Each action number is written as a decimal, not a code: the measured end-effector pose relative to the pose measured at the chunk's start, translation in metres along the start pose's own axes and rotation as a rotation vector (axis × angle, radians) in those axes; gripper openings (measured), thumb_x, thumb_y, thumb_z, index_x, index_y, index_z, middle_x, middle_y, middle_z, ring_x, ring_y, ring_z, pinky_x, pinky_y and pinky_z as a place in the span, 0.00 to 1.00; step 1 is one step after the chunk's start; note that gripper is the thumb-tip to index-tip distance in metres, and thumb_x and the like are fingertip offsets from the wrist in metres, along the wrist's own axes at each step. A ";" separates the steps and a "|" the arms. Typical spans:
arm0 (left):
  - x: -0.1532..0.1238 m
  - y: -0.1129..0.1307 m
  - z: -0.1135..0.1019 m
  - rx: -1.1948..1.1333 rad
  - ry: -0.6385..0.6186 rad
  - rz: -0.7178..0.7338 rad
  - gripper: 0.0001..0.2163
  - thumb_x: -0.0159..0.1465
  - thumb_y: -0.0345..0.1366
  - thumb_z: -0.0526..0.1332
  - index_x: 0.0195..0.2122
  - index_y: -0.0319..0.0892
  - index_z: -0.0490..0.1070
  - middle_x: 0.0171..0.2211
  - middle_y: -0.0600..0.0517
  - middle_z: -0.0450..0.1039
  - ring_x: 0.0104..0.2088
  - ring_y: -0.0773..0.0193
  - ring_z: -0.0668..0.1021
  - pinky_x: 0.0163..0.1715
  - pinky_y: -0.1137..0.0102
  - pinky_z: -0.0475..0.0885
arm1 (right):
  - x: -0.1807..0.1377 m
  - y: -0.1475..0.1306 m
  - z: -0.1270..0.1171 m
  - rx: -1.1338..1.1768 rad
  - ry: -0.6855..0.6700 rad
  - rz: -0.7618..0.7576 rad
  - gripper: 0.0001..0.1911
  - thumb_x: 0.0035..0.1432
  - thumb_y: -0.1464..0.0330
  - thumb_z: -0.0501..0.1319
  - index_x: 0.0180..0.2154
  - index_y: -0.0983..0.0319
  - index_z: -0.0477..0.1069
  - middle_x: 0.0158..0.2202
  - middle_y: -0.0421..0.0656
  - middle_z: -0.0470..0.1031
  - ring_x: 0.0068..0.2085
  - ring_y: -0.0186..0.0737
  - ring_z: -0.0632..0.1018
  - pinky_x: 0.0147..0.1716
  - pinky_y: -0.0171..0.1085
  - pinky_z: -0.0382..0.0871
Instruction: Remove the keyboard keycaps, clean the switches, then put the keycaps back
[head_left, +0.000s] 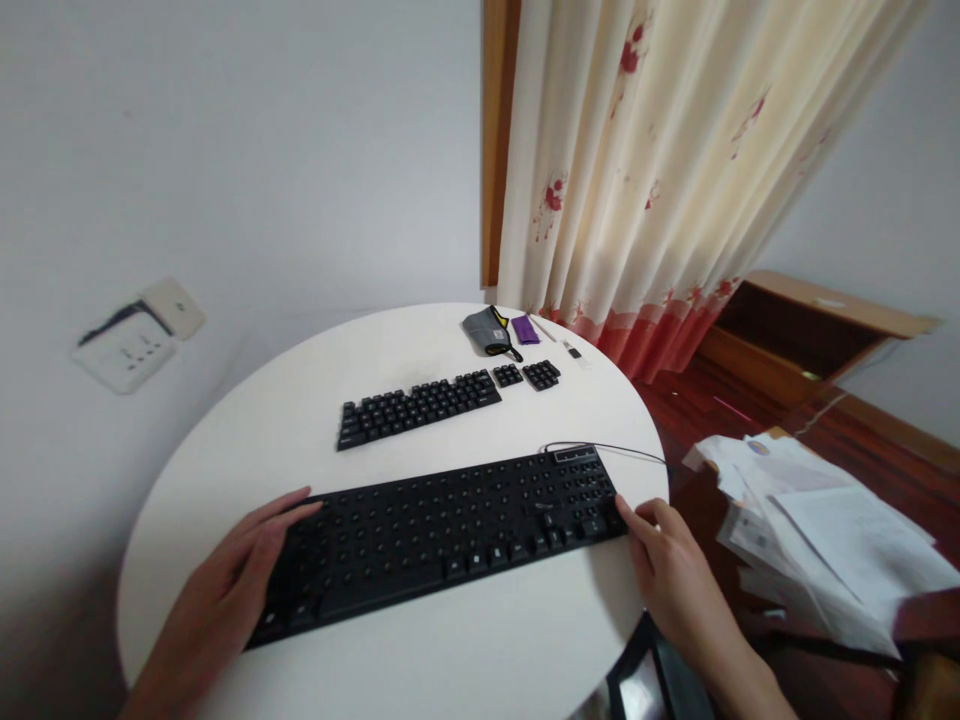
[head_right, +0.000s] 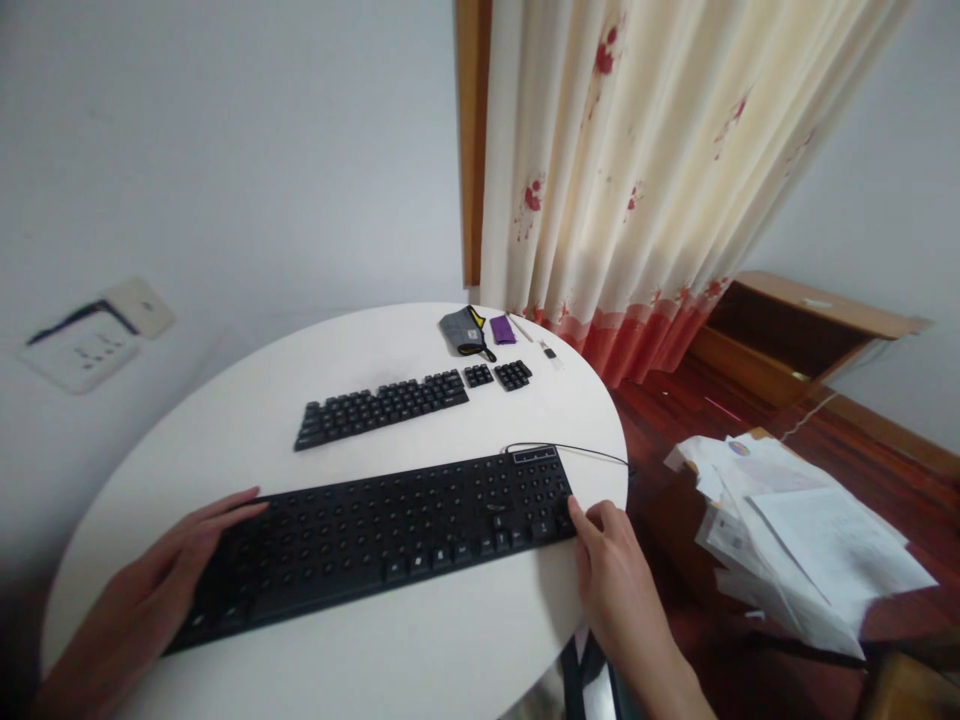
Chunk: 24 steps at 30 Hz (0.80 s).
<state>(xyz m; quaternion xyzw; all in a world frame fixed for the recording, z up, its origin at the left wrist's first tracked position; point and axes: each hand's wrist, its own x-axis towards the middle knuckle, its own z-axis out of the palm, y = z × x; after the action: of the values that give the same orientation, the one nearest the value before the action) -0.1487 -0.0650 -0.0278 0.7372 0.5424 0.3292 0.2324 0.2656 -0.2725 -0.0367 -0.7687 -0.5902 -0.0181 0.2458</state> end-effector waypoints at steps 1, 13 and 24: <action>0.000 0.000 0.000 -0.001 0.000 0.001 0.22 0.65 0.56 0.48 0.43 0.53 0.78 0.55 0.56 0.73 0.58 0.52 0.73 0.64 0.49 0.59 | -0.002 0.001 0.000 -0.030 -0.002 -0.026 0.23 0.63 0.74 0.51 0.57 0.60 0.72 0.41 0.49 0.71 0.41 0.46 0.74 0.42 0.43 0.73; 0.003 -0.006 0.000 -0.092 0.010 -0.041 0.23 0.68 0.54 0.47 0.46 0.46 0.75 0.54 0.49 0.73 0.58 0.53 0.71 0.66 0.53 0.56 | -0.013 0.013 0.002 -0.031 -0.059 0.023 0.25 0.64 0.73 0.48 0.59 0.59 0.70 0.49 0.50 0.73 0.47 0.45 0.76 0.45 0.40 0.75; -0.005 0.013 0.015 -0.072 0.082 -0.010 0.21 0.70 0.49 0.47 0.53 0.47 0.72 0.56 0.47 0.68 0.59 0.54 0.69 0.66 0.52 0.57 | 0.029 0.036 0.022 0.126 -0.036 0.044 0.25 0.58 0.51 0.56 0.46 0.62 0.77 0.42 0.53 0.80 0.38 0.51 0.83 0.34 0.42 0.79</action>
<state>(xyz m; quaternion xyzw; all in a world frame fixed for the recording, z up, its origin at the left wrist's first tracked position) -0.1303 -0.0735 -0.0296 0.7114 0.5431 0.3772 0.2379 0.3018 -0.2444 -0.0596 -0.7648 -0.5773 0.0382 0.2834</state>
